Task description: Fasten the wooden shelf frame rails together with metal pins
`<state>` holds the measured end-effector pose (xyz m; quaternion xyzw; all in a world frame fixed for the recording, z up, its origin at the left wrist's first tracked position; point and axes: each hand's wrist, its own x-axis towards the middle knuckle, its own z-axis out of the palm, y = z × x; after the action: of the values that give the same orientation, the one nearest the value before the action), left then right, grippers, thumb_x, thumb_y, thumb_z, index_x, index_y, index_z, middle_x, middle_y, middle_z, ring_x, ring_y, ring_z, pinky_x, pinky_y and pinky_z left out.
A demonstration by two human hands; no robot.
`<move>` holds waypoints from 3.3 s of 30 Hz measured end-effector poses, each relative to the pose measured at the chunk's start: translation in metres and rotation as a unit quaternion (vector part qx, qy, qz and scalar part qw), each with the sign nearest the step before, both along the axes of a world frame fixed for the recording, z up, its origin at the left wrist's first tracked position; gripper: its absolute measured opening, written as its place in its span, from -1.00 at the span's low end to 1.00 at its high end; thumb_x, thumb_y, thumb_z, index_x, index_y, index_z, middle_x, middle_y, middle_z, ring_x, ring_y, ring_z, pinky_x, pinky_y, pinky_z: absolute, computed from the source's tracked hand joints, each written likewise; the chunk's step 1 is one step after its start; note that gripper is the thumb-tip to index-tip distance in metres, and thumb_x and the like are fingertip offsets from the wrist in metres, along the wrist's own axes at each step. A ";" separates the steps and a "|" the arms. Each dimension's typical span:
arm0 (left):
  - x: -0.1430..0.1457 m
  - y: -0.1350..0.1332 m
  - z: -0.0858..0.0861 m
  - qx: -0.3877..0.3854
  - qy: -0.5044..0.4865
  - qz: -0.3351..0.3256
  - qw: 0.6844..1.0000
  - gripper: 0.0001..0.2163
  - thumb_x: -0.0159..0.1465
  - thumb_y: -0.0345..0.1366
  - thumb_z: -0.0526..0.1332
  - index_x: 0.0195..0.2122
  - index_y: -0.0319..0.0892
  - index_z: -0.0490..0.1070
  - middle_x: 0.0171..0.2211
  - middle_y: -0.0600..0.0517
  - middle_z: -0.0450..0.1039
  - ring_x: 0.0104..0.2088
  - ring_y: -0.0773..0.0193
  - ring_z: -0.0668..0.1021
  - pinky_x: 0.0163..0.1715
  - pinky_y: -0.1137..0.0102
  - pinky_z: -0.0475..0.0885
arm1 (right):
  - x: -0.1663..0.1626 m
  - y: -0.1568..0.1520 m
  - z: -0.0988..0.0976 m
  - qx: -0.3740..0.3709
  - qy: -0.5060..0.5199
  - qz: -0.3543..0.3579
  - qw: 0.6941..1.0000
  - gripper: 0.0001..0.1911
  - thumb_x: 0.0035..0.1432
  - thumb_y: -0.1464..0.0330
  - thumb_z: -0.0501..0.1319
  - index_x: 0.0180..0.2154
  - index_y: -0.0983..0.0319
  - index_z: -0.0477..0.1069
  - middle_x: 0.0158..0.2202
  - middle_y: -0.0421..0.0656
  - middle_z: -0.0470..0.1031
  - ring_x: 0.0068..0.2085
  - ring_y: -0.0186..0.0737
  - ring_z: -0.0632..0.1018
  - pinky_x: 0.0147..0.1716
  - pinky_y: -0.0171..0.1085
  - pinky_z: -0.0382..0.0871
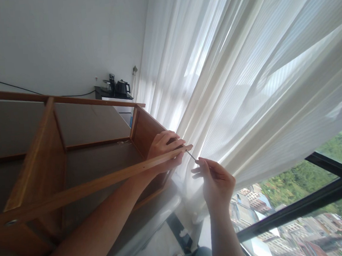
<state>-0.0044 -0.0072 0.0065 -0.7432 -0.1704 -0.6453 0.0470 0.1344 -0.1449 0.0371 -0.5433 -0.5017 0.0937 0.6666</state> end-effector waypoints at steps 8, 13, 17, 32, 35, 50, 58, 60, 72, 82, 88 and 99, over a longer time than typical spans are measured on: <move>-0.001 0.000 0.000 -0.016 0.010 0.005 1.000 -0.78 0.24 -0.23 0.23 -0.11 -0.05 0.58 -0.10 -0.04 0.56 0.04 0.07 0.54 0.11 0.12 0.43 | 0.000 0.003 -0.005 0.013 0.016 -0.009 1.000 -0.69 0.11 0.19 0.45 -0.19 0.27 0.64 -0.49 -0.15 0.64 -0.53 -0.18 0.64 -0.56 -0.26 0.58; -0.001 0.001 0.000 -0.015 0.022 0.006 1.000 -0.77 0.25 -0.24 0.23 -0.11 -0.04 0.59 -0.12 -0.03 0.57 0.03 0.07 0.54 0.13 0.12 0.41 | -0.001 0.004 -0.005 0.041 0.025 -0.003 0.999 -0.70 0.09 0.24 0.47 -0.15 0.22 0.62 -0.42 -0.18 0.65 -0.53 -0.23 0.65 -0.57 -0.31 0.57; -0.001 0.000 -0.001 -0.012 0.026 0.006 1.000 -0.77 0.25 -0.26 0.23 -0.09 -0.05 0.59 -0.11 -0.04 0.57 0.05 0.06 0.54 0.12 0.10 0.40 | -0.002 0.003 -0.005 0.048 0.023 -0.005 0.999 -0.73 0.07 0.26 0.47 -0.18 0.23 0.63 -0.44 -0.18 0.64 -0.54 -0.22 0.65 -0.58 -0.31 0.57; -0.001 0.000 0.000 -0.002 0.004 0.000 1.000 -0.77 0.23 -0.26 0.25 -0.09 -0.05 0.57 -0.11 -0.04 0.56 0.03 0.07 0.54 0.10 0.12 0.43 | -0.001 0.003 -0.003 0.010 0.019 0.007 1.000 -0.65 0.01 0.20 0.49 -0.18 0.23 0.61 -0.40 -0.15 0.66 -0.52 -0.17 0.66 -0.55 -0.24 0.60; -0.001 0.000 0.000 -0.003 0.008 0.000 1.000 -0.77 0.24 -0.26 0.24 -0.09 -0.05 0.57 -0.11 -0.03 0.56 0.03 0.07 0.54 0.11 0.12 0.43 | -0.001 0.004 -0.003 0.012 0.022 0.003 1.000 -0.66 0.00 0.21 0.50 -0.19 0.24 0.61 -0.42 -0.16 0.66 -0.53 -0.19 0.64 -0.56 -0.25 0.59; 0.000 0.000 -0.001 0.001 -0.002 0.004 1.000 -0.78 0.23 -0.26 0.25 -0.11 -0.05 0.57 -0.12 -0.03 0.56 0.02 0.08 0.55 0.10 0.12 0.43 | 0.001 0.003 -0.006 -0.003 0.008 -0.001 1.000 -0.68 0.06 0.16 0.47 -0.23 0.26 0.63 -0.53 -0.17 0.62 -0.51 -0.14 0.66 -0.54 -0.24 0.60; 0.001 0.000 0.000 0.002 -0.006 0.011 1.000 -0.79 0.22 -0.26 0.26 -0.12 -0.04 0.57 -0.12 -0.02 0.56 0.01 0.09 0.55 0.08 0.14 0.44 | -0.001 0.000 0.001 -0.020 -0.009 -0.004 1.000 -0.72 0.09 0.18 0.46 -0.26 0.26 0.64 -0.53 -0.17 0.60 -0.52 -0.20 0.63 -0.56 -0.29 0.58; 0.000 0.000 -0.001 0.003 0.000 0.013 1.000 -0.79 0.23 -0.27 0.25 -0.13 -0.04 0.58 -0.12 -0.02 0.56 0.01 0.09 0.55 0.09 0.14 0.43 | 0.000 0.000 -0.001 -0.018 -0.009 -0.005 1.000 -0.73 0.09 0.18 0.46 -0.26 0.25 0.64 -0.46 -0.14 0.63 -0.51 -0.22 0.63 -0.58 -0.31 0.56; -0.001 0.000 0.001 -0.006 0.021 0.021 1.000 -0.80 0.24 -0.26 0.23 -0.14 -0.07 0.57 -0.14 -0.03 0.57 0.01 0.08 0.55 0.10 0.14 0.43 | 0.002 0.001 -0.003 0.001 -0.018 -0.007 1.000 -0.78 0.09 0.22 0.46 -0.28 0.22 0.64 -0.41 -0.15 0.62 -0.50 -0.26 0.61 -0.61 -0.35 0.53; 0.001 0.002 -0.002 0.001 0.010 0.011 1.000 -0.78 0.24 -0.27 0.24 -0.11 -0.04 0.59 -0.13 -0.02 0.57 0.01 0.08 0.55 0.10 0.13 0.43 | -0.003 0.001 -0.001 0.001 0.020 0.001 1.000 -0.73 0.05 0.25 0.48 -0.22 0.25 0.64 -0.52 -0.19 0.61 -0.54 -0.27 0.60 -0.59 -0.35 0.53; 0.000 0.002 -0.002 -0.003 0.008 0.005 1.000 -0.77 0.24 -0.26 0.24 -0.10 -0.03 0.60 -0.12 -0.02 0.57 0.02 0.08 0.55 0.11 0.13 0.43 | -0.004 0.000 -0.001 0.014 0.015 -0.007 1.000 -0.80 0.05 0.28 0.48 -0.27 0.22 0.68 -0.58 -0.21 0.60 -0.58 -0.28 0.59 -0.59 -0.36 0.52; 0.000 0.000 0.000 -0.007 0.006 0.008 1.000 -0.79 0.24 -0.25 0.24 -0.12 -0.04 0.58 -0.13 -0.02 0.56 0.00 0.09 0.55 0.10 0.14 0.43 | -0.003 -0.001 -0.001 -0.002 0.007 -0.004 1.000 -0.79 0.05 0.28 0.48 -0.26 0.24 0.68 -0.60 -0.21 0.60 -0.58 -0.25 0.61 -0.56 -0.34 0.55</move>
<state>-0.0045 -0.0074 0.0064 -0.7461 -0.1804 -0.6391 0.0484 0.1310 -0.1457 0.0364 -0.5457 -0.4946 0.0955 0.6696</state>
